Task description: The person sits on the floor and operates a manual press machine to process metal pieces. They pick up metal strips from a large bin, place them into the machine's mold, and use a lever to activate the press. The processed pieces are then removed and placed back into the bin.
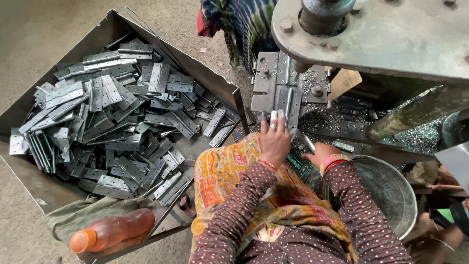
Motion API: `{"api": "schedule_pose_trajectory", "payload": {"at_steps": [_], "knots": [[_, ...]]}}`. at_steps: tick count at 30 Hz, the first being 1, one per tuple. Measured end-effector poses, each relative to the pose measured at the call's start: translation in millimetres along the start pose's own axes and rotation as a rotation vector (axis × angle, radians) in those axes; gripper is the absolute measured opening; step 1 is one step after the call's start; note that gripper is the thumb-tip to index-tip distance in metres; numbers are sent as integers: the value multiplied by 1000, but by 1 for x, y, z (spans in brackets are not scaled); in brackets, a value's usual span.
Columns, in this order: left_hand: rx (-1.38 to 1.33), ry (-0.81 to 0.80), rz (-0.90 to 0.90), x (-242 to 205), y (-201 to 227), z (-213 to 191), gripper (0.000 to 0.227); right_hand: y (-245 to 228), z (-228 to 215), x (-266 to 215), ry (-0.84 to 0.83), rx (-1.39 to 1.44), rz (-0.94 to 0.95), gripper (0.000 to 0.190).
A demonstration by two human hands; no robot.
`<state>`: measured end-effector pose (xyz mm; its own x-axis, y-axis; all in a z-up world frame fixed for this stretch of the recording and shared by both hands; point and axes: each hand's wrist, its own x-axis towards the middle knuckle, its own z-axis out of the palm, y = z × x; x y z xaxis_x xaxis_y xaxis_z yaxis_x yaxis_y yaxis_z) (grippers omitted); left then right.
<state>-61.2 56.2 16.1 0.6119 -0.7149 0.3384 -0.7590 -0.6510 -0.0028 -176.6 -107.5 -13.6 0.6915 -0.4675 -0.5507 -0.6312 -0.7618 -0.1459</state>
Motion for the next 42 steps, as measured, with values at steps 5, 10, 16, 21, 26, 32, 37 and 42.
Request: {"api": "schedule_pose_trajectory", "payload": {"at_steps": [5,10,16,21,26,32,37,42], "knots": [[-77,-86,-94,32,-2,29,32,2,-1,-2,7,-42,-16,67],[-7,-78,-84,41,-4,32,33,-2,-1,-3,11,-43,0,67],[-70,-122,-96,38,-3,25,32,17,25,9,55,-59,-29,64],[-128,-52,-113,54,-10,25,32,30,93,-1,29,157,52,55],[-119,-47,-66,32,-6,29,32,28,105,0,98,81,-21,60],[-74,-109,-79,58,-2,50,32,26,23,29,7,-64,-21,66],[15,-26,-100,83,-9,56,34,27,88,0,4,219,36,53],[-181,-39,-94,61,-14,43,26,32,116,-4,125,85,-24,55]]}}
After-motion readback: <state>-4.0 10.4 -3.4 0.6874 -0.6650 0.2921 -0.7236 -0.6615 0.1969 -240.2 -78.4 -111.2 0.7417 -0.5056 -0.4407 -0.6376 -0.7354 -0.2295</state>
